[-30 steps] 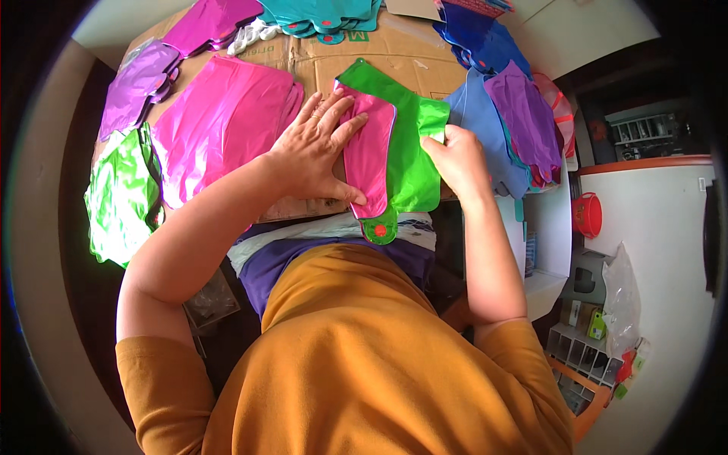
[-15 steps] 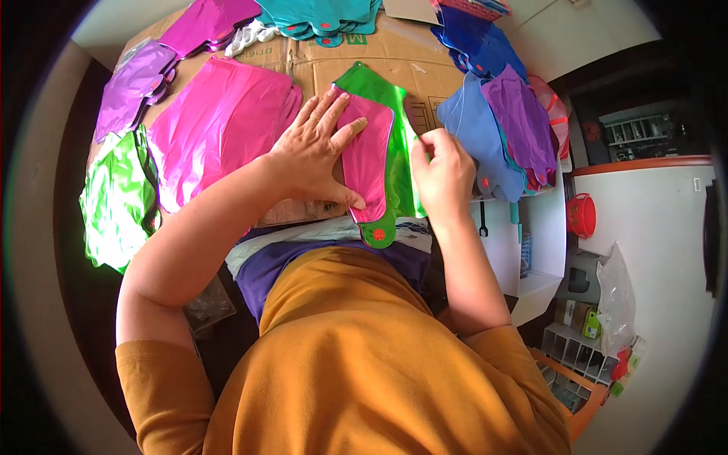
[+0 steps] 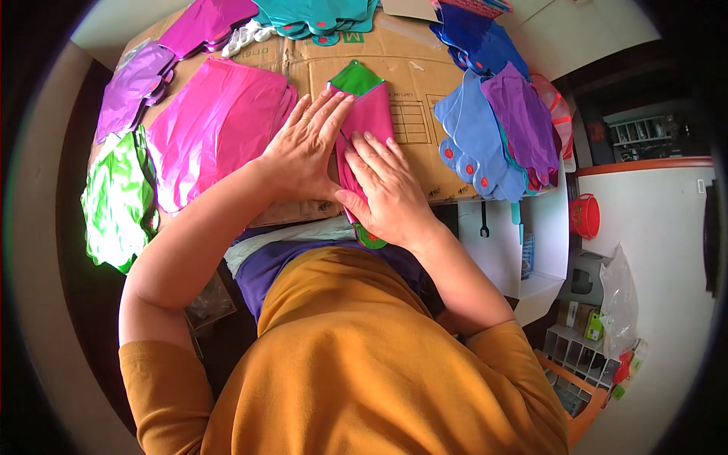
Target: Folding and sorting various colored plastic bags or sheets and organizing them into a container.
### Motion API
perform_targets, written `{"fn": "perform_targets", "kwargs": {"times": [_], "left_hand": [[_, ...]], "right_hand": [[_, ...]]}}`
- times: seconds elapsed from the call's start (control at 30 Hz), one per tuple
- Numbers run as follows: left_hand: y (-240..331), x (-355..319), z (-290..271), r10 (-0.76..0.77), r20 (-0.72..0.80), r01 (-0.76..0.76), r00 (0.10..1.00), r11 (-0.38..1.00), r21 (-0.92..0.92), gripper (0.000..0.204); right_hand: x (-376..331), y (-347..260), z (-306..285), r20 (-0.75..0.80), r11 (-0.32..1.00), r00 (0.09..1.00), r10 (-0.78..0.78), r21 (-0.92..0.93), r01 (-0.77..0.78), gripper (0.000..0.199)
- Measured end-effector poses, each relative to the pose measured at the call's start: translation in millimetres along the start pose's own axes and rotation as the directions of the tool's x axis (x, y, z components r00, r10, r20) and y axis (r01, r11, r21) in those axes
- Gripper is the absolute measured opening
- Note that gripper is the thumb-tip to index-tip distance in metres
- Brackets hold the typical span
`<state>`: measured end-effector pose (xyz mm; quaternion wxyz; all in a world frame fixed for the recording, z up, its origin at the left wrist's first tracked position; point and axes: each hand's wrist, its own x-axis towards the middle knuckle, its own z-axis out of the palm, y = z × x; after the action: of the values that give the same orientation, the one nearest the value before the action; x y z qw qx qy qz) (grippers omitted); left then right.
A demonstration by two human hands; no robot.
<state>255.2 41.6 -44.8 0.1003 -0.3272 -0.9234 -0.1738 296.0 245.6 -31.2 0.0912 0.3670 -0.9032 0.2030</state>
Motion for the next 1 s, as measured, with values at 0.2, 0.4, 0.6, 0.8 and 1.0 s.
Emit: {"fn": "perform_targets", "kwargs": {"times": [0.2,0.4,0.6,0.8,1.0], "left_hand": [[2,0,-1,0.066,0.015,-0.068,0.998,0.985,0.161,0.128],[5,3,-5,0.058,0.114,-0.088,0.992,0.956,0.281,0.127],[11,5,-10,-0.004,0.206,-0.046,0.979,0.970,0.238,0.127],[10,12,-15,-0.044,0.275,-0.025,0.960,0.970,0.241,0.129],[9,13,-9,-0.078,0.280,0.008,0.957,0.969,0.245,0.129]], "right_hand": [[-2,6,6,-0.050,0.999,0.998,-0.026,0.043,0.028,0.060],[4,17,-9,0.028,0.937,0.999,0.042,0.347,-0.049,0.054],[26,69,-23,-0.053,0.847,0.995,0.080,0.530,-0.040,0.032],[42,88,-10,0.086,0.994,0.993,-0.076,-0.075,0.082,0.068],[34,90,-7,0.179,0.975,0.976,-0.124,-0.160,0.153,0.082]]}}
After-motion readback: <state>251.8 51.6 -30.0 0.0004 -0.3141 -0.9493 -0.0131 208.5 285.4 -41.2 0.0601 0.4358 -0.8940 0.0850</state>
